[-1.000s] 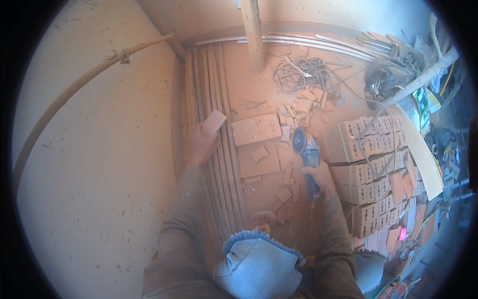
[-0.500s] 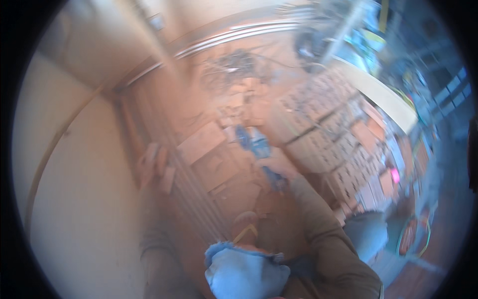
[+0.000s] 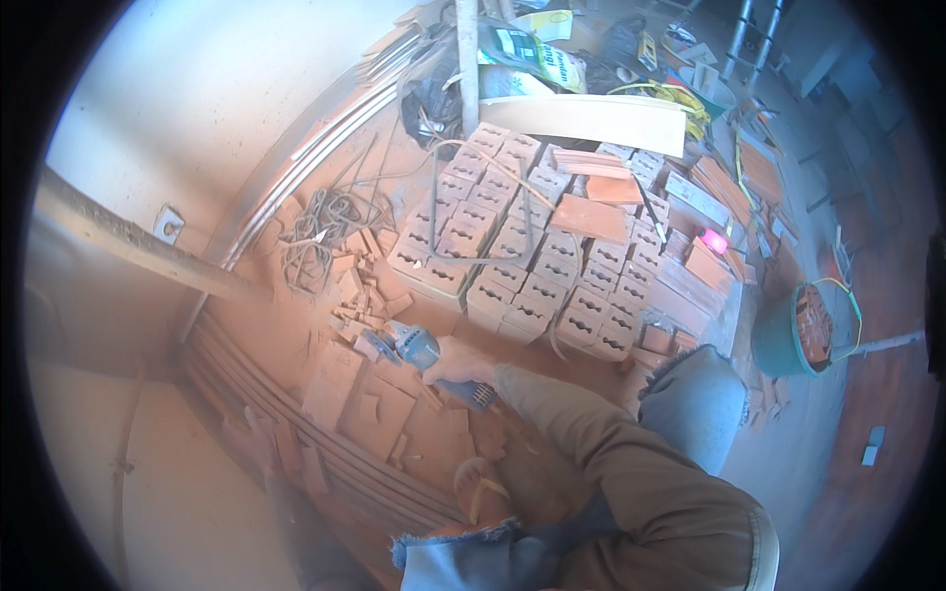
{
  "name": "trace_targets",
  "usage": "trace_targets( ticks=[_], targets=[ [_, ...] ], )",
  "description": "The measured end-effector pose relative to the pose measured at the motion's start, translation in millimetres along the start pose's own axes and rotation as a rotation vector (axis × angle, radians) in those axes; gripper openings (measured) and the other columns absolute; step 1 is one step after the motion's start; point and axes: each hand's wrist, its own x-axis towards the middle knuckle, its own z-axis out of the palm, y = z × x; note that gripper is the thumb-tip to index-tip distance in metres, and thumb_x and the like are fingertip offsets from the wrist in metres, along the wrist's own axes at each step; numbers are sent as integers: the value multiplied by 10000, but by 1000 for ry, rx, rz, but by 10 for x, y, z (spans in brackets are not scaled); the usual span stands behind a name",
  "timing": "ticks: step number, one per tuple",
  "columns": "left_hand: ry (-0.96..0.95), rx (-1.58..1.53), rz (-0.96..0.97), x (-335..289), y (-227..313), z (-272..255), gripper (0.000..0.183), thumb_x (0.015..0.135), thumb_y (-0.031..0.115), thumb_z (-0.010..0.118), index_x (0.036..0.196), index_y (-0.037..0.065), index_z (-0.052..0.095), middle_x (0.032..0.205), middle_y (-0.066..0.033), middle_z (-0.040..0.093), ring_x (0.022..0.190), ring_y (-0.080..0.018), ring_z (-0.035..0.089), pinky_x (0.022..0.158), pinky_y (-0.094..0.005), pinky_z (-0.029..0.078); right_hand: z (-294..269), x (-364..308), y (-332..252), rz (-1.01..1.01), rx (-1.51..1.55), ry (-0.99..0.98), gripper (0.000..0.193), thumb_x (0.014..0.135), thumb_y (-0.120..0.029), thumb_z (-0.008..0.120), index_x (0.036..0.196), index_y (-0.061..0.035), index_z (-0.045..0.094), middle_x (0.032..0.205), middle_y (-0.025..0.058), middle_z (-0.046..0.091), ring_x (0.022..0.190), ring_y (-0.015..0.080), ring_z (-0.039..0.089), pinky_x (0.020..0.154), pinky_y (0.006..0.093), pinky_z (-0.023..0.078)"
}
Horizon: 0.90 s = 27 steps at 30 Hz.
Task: The person uses an angle grinder to cut red bricks into smaller pieces. They repeatedly pick up bricks, position them on the floor, and cut them, creating a pile of cut pieces and dust.
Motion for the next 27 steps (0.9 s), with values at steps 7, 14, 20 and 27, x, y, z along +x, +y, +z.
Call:
trace_targets(
  ticks=[7, 14, 20, 27],
  targets=[
    [142, -99, 661, 375, 2357, -17, 591, 984, 191, 723, 1488, 1, 480, 1593, -221, 395, 1508, -382, 322, 1238, -513, 283, 12, 66, 102, 24, 24, 108, 520, 693, -310, 819, 1085, 0, 673, 969, 173, 733, 886, 285, 726, 797, 411, 556],
    [-336, -243, 1318, -430, 5153, 570, 499, 831, 141, 800, 1295, 21, 659, 1427, -191, 577, 1395, -414, 459, 1175, -525, 363, 69, 117, 137, 23, 37, 226, 623, 699, -321, 813, 1193, 28, 664, 1124, 222, 726, 1026, 340, 726, 853, 425, 567],
    [-758, -81, 1163, -908, 6202, 1992, 363, 901, 179, 723, 1208, 3, 643, 1280, -201, 665, 1278, -377, 596, 1070, -512, 495, 92, 31, 128, -5, 51, 264, 659, 704, -316, 813, 1232, 42, 650, 1172, 230, 717, 1077, 349, 718, 885, 430, 567],
    [-741, 374, 1185, -1100, 6378, 2871, 253, 928, 120, 642, 1152, 4, 625, 1106, -216, 702, 1107, -387, 701, 892, -457, 609, 24, -142, 247, 11, 60, 219, 678, 706, -308, 814, 1253, 53, 639, 1196, 234, 710, 1104, 351, 711, 905, 432, 565]
  ],
)
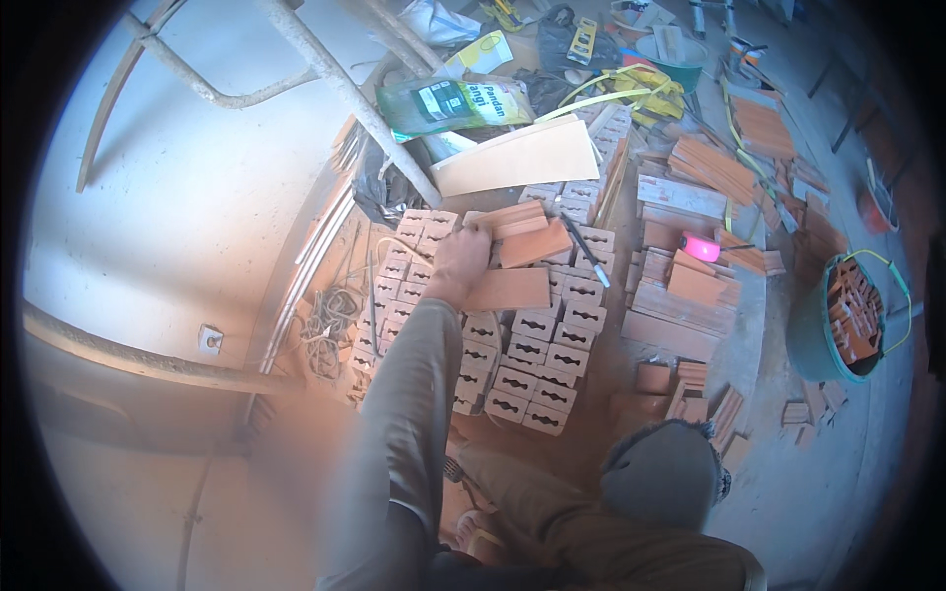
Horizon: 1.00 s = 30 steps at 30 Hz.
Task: The person uses an angle grinder to cut red bricks into smaller pieces. They repeatedly pick up bricks, position them on the floor, and cut them, creating a pile of cut pieces and dust.
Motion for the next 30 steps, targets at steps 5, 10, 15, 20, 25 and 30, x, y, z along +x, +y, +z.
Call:
trace_targets(
  ticks=[5, 10, 15, 20, 25, 30],
  targets=[
    [321, 64, 112, -34, -92, -45, 172, 923, 115, 644, 1055, 5, 627, 1051, -207, 708, 1009, -398, 725, 853, -447, 610, 36, -29, -46, 11, -12, -29, 692, 709, -302, 816, 1268, 60, 631, 1214, 237, 705, 1123, 353, 707, 918, 434, 563],
    [511, -350, -6, -361, -491, -409, 218, 1006, 155, 612, 1051, -52, 660, 893, -184, 727, 903, -342, 731, 780, -409, 566, 111, 50, -23, 46, -62, -46, 706, 711, -296, 817, 1283, 68, 623, 1231, 241, 701, 1142, 354, 702, 932, 436, 562],
    [375, -1016, -389, -1445, -1294, -998, 314, 1094, 229, 560, 1129, -58, 682, 893, -72, 711, 772, -138, 659, 686, -326, 554, 33, 323, -3, 170, -137, -39, 720, 713, -291, 818, 1298, 76, 615, 1248, 244, 696, 1161, 356, 697, 946, 437, 560],
    [575, -1040, -651, -3061, -2531, -649, 319, 1085, 237, 577, 1125, -59, 689, 839, -92, 709, 689, -173, 669, 636, -338, 574, -187, -4, -236, 104, -58, -83, 553, 714, -285, 842, 1125, 60, 709, 1015, 187, 750, 994, 296, 746, 878, 421, 569],
    [534, -960, -941, -4658, -3260, 163, 360, 1072, 233, 576, 1029, -99, 710, 826, -122, 710, 699, -202, 686, 644, -356, 581, -199, 47, -172, 57, -5, -134, 400, 736, -224, 825, 1047, 8, 725, 901, 99, 730, 782, 202, 698, 700, 351, 531],
    [382, -1091, -1204, -5579, -3083, 1395, 357, 1068, 212, 572, 1069, -113, 719, 858, -149, 719, 710, -215, 695, 646, -366, 586, -164, -37, -356, 91, 56, -198, 324, 775, -148, 787, 1061, -15, 710, 903, 56, 701, 785, 152, 670, 707, 331, 526]
  ],
)
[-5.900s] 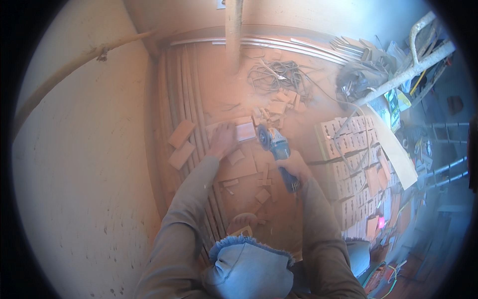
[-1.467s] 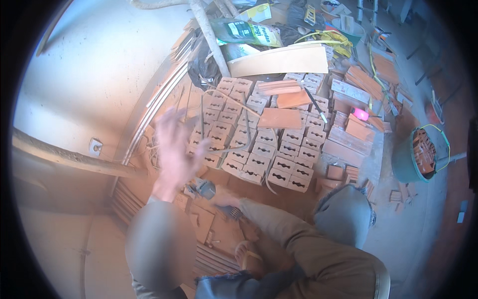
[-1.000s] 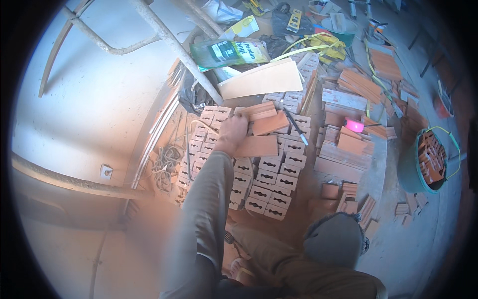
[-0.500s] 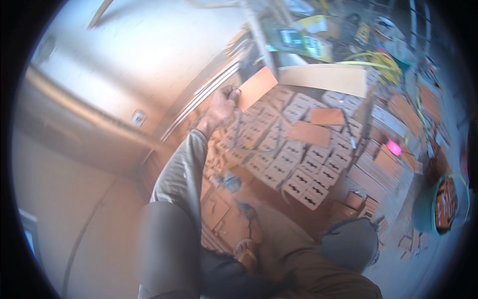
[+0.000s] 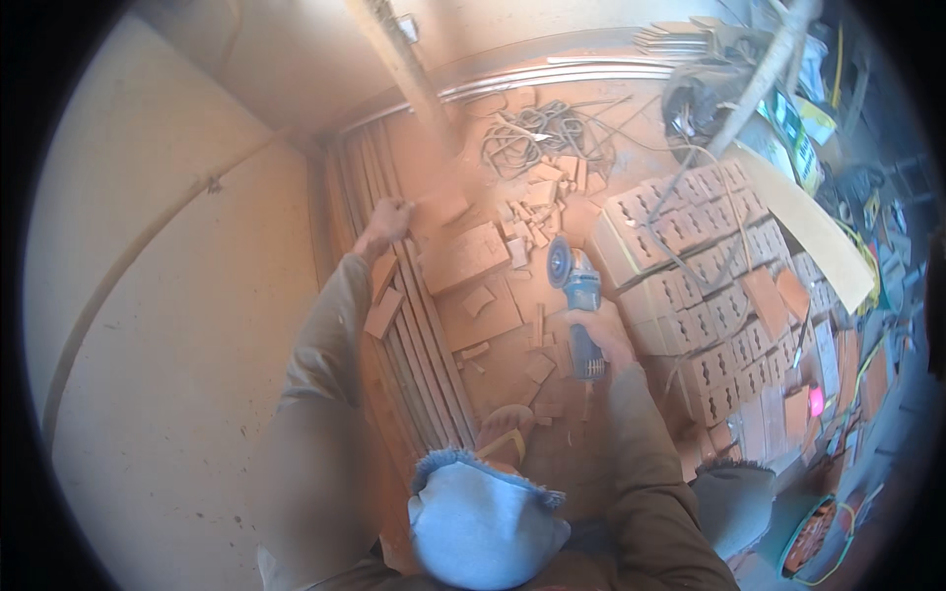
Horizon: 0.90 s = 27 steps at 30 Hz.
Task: The person uses an angle grinder to cut red bricks into smaller pieces. They repeatedly pick up bricks, position them on the floor, and cut them, creating a pile of cut pieces and dust.
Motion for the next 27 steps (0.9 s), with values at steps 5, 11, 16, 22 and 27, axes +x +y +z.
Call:
trace_targets(
  ticks=[5, 11, 16, 22, 27],
  targets=[
    [-111, -204, -201, -225, -448, 535, 375, 1074, 229, 564, 1129, -111, 712, 1031, -169, 730, 851, -214, 706, 738, -378, 597, -42, 152, 89, -78, -35, 51, 359, 787, -125, 779, 1117, -20, 685, 921, 40, 688, 798, 151, 665, 720, 329, 532],
    [-88, 327, 79, 122, -1248, 642, 479, 971, 337, 695, 1251, -52, 697, 1153, -235, 713, 1157, -388, 653, 1048, -496, 504, -4, 172, 115, -69, -61, 64, 365, 782, -121, 777, 1116, -13, 679, 925, 43, 685, 802, 156, 666, 731, 332, 541],
    [-119, 742, 207, -137, -802, 768, 653, 820, 479, 796, 1221, -27, 698, 1306, -244, 627, 1313, -411, 546, 1112, -511, 443, 7, 133, 113, -74, -72, 91, 348, 780, -129, 784, 1087, -4, 679, 903, 45, 688, 776, 157, 665, 719, 336, 542],
    [-110, 678, 225, -429, -717, 787, 674, 779, 456, 828, 1236, -13, 669, 1322, -248, 607, 1318, -410, 526, 1080, -525, 445, 144, 173, 126, -47, -146, 79, 336, 783, -145, 792, 1071, -15, 679, 876, 33, 681, 743, 151, 660, 681, 323, 536],
    [148, 560, 312, -902, -812, 799, 756, 774, 423, 846, 1336, -18, 597, 1333, -248, 588, 1297, -428, 513, 1080, -519, 415, 116, 202, 155, -76, -89, 31, 328, 795, -140, 786, 1081, -26, 673, 866, 25, 673, 725, 135, 650, 668, 308, 534]
  ],
)
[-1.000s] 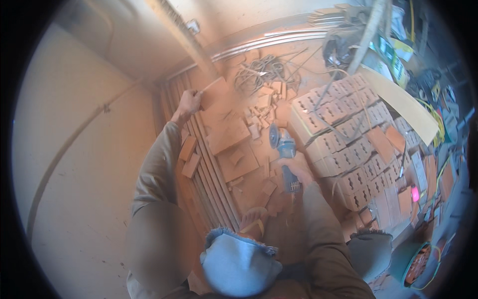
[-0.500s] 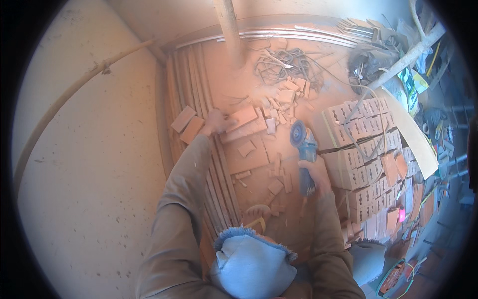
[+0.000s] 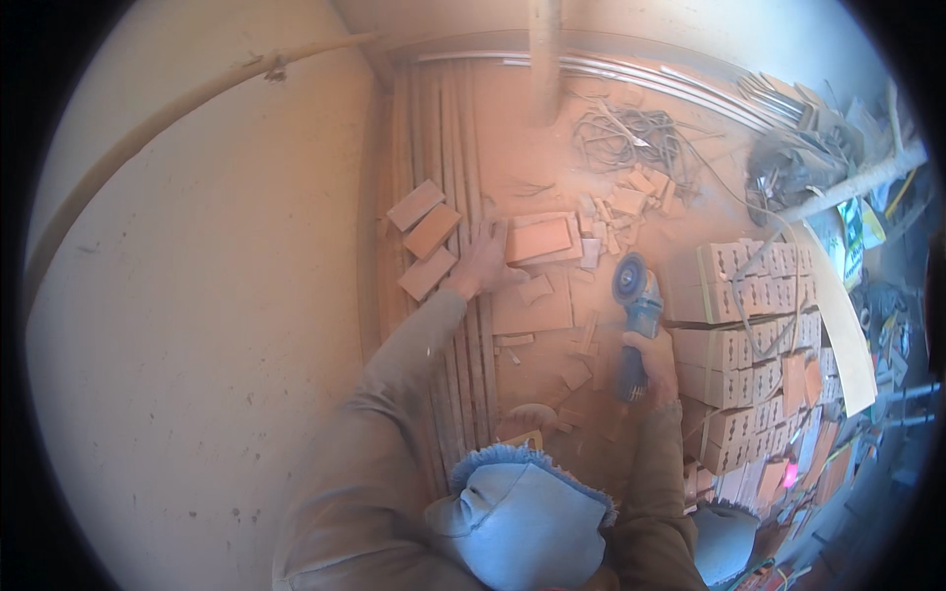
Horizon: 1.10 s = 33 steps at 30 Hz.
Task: The person uses an angle grinder to cut red bricks into smaller pieces. They repeatedly pick up bricks, position them on the floor, and cut them, creating a pile of cut pieces and dust.
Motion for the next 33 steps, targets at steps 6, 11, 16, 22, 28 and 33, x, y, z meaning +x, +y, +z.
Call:
trace_targets(
  ticks=[6, 11, 16, 22, 28, 33],
  targets=[
    [-82, -213, -433, -608, -378, -331, 878, 772, 368, 872, 1466, -11, 490, 1380, -270, 536, 1333, -466, 452, 1115, -508, 381, -80, 49, 128, -21, -9, 50, 324, 800, -118, 766, 1094, -32, 659, 879, 23, 670, 714, 137, 651, 655, 302, 539],
    [-3, 7, -530, -1095, -883, -232, 758, 783, 339, 875, 1377, -21, 572, 1368, -281, 563, 1311, -474, 493, 1106, -531, 402, -82, 62, 93, 19, 2, 40, 325, 800, -114, 760, 1099, -39, 657, 886, 25, 668, 719, 140, 654, 653, 309, 540],
    [-109, -55, -521, -1038, -1077, -254, 789, 782, 356, 876, 1400, -28, 569, 1420, -277, 548, 1328, -468, 495, 1105, -530, 410, -74, 97, 111, 17, 0, 18, 331, 797, -123, 762, 1099, -42, 654, 884, 26, 667, 717, 140, 652, 650, 313, 538],
    [246, -354, -415, -631, -1332, -97, 773, 743, 380, 901, 1328, -43, 625, 1345, -252, 650, 1285, -402, 600, 1056, -487, 478, -18, 14, 32, 33, 20, 8, 393, 765, -161, 791, 1113, -20, 679, 923, 44, 689, 802, 164, 664, 735, 342, 530],
    [58, -343, -523, -426, -1452, -261, 607, 725, 355, 902, 1149, -43, 727, 1090, -218, 755, 1079, -349, 720, 929, -427, 554, -30, -14, 82, -23, 49, 5, 332, 793, -135, 774, 1086, -30, 660, 871, 22, 657, 705, 130, 636, 646, 309, 525],
    [82, -515, -599, -420, -1113, -333, 552, 727, 326, 886, 1116, -39, 747, 1070, -220, 763, 1020, -333, 735, 898, -403, 563, -83, -76, -15, -21, 34, -5, 332, 792, -151, 776, 1081, -28, 668, 884, 27, 666, 745, 137, 640, 691, 313, 527]
  ],
)
